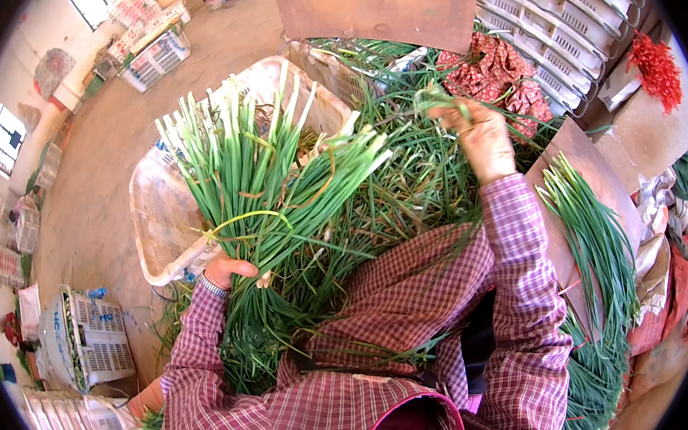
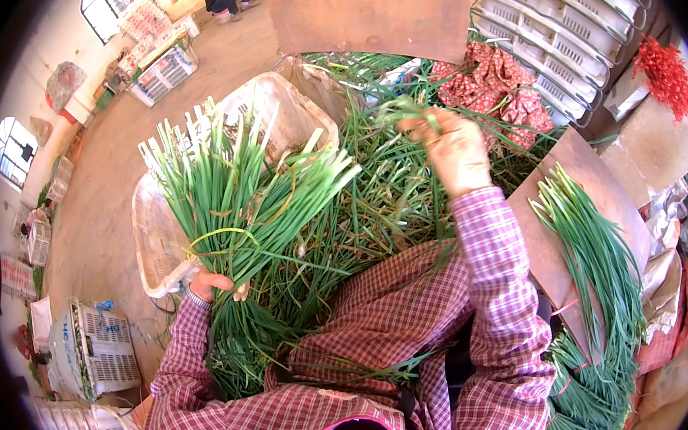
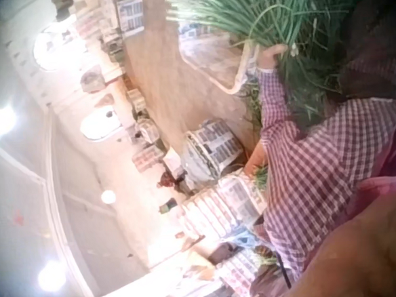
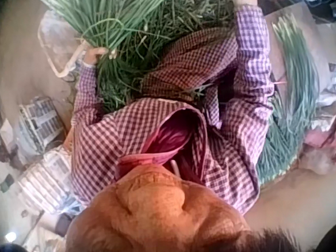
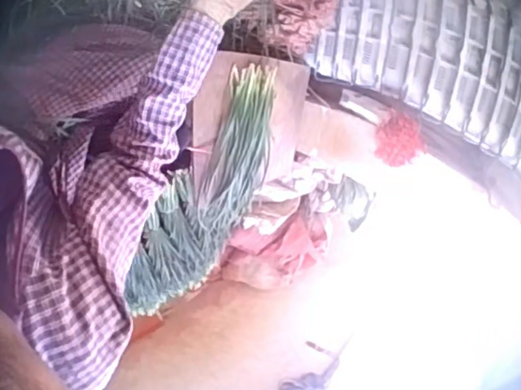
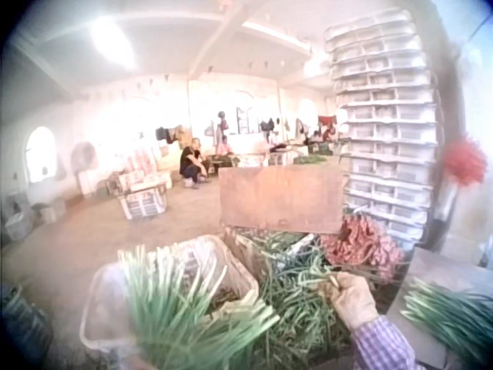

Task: The person sorts green onions by hand, picking up bunches, removing yellowed or damaged leaves, and placing the cleaned bunches into a white plastic crate.

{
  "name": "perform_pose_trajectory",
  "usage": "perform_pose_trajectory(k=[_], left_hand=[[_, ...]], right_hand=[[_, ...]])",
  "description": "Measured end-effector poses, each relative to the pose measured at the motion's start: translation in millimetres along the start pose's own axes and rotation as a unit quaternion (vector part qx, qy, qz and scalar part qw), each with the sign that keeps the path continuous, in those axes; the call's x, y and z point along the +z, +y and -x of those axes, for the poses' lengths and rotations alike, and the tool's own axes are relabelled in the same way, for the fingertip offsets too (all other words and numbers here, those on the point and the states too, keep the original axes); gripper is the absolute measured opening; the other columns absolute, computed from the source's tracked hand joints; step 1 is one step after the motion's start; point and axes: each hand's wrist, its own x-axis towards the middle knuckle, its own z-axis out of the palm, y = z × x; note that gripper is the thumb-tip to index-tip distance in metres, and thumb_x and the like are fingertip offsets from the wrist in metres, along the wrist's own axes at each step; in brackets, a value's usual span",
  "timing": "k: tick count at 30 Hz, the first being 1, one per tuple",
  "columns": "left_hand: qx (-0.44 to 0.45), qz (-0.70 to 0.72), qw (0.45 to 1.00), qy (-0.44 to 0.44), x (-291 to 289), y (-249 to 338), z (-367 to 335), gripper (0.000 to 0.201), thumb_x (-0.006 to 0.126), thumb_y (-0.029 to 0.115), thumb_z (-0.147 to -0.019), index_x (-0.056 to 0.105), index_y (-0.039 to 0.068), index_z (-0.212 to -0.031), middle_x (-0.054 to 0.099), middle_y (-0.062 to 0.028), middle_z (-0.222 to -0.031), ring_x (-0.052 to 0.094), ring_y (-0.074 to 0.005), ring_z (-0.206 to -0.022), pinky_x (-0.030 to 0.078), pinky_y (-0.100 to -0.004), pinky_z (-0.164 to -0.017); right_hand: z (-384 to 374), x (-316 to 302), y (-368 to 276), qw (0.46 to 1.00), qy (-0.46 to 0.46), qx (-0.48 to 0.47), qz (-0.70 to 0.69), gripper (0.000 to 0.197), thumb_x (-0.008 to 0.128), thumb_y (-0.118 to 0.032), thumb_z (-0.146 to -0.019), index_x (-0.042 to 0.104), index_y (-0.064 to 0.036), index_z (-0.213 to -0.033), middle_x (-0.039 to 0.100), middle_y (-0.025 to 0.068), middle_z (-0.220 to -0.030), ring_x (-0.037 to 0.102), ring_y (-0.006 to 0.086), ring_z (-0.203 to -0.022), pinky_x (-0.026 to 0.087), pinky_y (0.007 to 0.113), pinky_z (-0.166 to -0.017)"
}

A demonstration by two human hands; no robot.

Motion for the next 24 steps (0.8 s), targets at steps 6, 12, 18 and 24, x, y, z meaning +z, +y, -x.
perform_pose_trajectory(k=[6, 12, 18, 24], left_hand=[[0.001, -0.009, 1.000, 0.030, -14, -9, 8, 0.050, 0.067, 0.001, -0.069, 0.050, -0.007, -0.115, 0.063, -0.0213, -0.080, 0.062, -0.0303, -0.062, 0.049, -0.0379, -0.048], [0.021, -0.087, 0.993, 0.072, -9, -9, 7, 0.053, 0.066, -0.003, -0.069, 0.048, -0.007, -0.118, 0.063, -0.0232, -0.085, 0.063, -0.0304, -0.064, 0.051, -0.0383, -0.053], [-0.027, -0.079, 0.992, 0.092, 9, 1, 2, 0.058, 0.071, -0.005, -0.063, 0.051, -0.005, -0.117, 0.064, -0.0199, -0.096, 0.064, -0.0271, -0.077, 0.053, -0.0375, -0.066], [-0.063, -0.103, 0.986, 0.117, 10, 0, 4, 0.063, 0.077, 0.000, -0.059, 0.054, 0.000, -0.117, 0.062, -0.0122, -0.108, 0.060, -0.0227, -0.096, 0.049, -0.0352, -0.083]], right_hand=[[-5, -30, -5, 0.938, -0.021, -0.004, 0.346, 0.042, 0.070, -0.031, -0.078, 0.061, -0.0117, -0.114, 0.066, 0.0135, -0.091, 0.063, 0.0254, -0.086, 0.048, 0.031, -0.077], [14, 36, -78, 0.911, -0.117, -0.194, 0.345, 0.031, 0.072, -0.017, -0.075, 0.064, -0.0097, -0.104, 0.066, 0.0077, -0.097, 0.063, 0.0199, -0.089, 0.049, 0.029, -0.081], [20, 62, -76, 0.863, -0.166, -0.200, 0.433, 0.037, 0.066, -0.044, -0.075, 0.065, -0.0122, -0.093, 0.064, 0.0082, -0.090, 0.063, 0.0272, -0.084, 0.050, 0.036, -0.072], [29, 82, -68, 0.839, -0.270, -0.169, 0.440, 0.042, 0.064, -0.048, -0.075, 0.065, -0.0148, -0.101, 0.065, 0.0126, -0.093, 0.063, 0.0291, -0.085, 0.050, 0.038, -0.073]])
